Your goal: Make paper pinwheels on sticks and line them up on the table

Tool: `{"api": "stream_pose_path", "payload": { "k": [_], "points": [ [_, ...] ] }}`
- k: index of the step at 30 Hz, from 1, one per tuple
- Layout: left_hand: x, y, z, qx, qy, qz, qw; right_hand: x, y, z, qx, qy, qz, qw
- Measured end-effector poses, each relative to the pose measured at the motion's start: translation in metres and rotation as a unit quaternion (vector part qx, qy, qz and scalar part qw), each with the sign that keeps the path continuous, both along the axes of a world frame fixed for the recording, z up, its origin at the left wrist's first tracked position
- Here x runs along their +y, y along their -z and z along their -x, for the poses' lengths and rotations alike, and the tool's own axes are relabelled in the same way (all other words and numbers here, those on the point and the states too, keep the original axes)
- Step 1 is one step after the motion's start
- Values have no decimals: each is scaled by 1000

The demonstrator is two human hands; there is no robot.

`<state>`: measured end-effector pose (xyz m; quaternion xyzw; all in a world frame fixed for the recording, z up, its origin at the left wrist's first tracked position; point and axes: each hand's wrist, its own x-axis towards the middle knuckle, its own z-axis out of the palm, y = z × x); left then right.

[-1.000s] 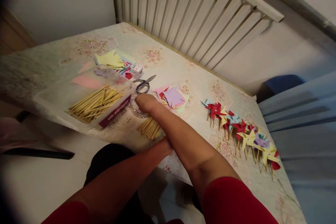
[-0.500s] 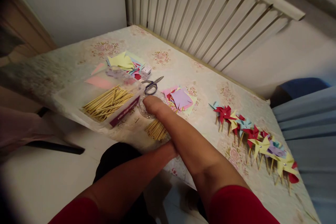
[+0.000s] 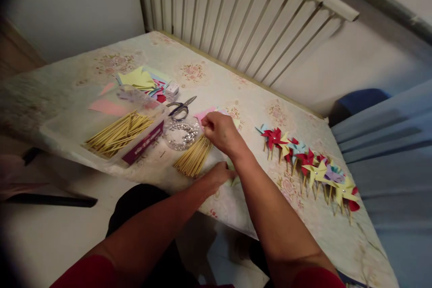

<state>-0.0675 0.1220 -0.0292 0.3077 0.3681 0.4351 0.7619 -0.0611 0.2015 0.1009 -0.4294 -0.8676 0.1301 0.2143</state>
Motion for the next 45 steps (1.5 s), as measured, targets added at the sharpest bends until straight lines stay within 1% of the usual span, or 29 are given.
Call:
{"api": "stream_pose_path", "payload": {
  "k": [2, 3, 4, 6, 8, 10, 12, 14, 17, 21, 23, 26, 30, 39, 45],
  "points": [
    [1, 3, -3, 16, 13, 23, 1000, -19, 0, -44, 59, 87, -6, 995],
    [2, 4, -3, 18, 22, 36, 999, -30, 5, -67, 82, 135, -9, 987],
    [3, 4, -3, 12, 29, 37, 999, -42, 13, -91, 92, 183, -9, 979],
    [3, 5, -2, -12, 27, 12, 1000, -68, 37, -135, 95, 256, 5, 962],
    [2, 5, -1, -54, 31, -14, 998, -96, 66, -174, 93, 300, 42, 948],
    [1, 6, -1, -71, 43, -20, 996, -123, 94, -205, 102, 335, 58, 935],
    [0, 9, 0, -77, 64, -29, 995, -146, 116, -228, 126, 363, 56, 921],
    [0, 13, 1, -81, 73, -32, 994, -164, 131, -243, 138, 374, 45, 916],
    [2, 18, 3, -96, 43, -18, 994, -179, 146, -254, 118, 365, 19, 923],
    [2, 19, 7, -84, -17, 12, 996, -185, 164, -257, 119, 344, -38, 931],
    [-1, 17, 9, -80, -40, 7, 996, -185, 170, -256, 115, 338, -55, 932],
    [-7, 14, 9, -62, -73, -3, 995, -185, 173, -256, 100, 337, -60, 934],
    [-14, 13, 8, -57, -76, -14, 995, -184, 174, -257, 87, 329, -77, 937],
    [-14, 21, 8, -129, -89, 28, 987, -177, 189, -259, 82, 304, -162, 935],
    [-13, 22, 9, -133, -79, 34, 987, -177, 190, -259, 71, 307, -175, 933]
  ]
}}
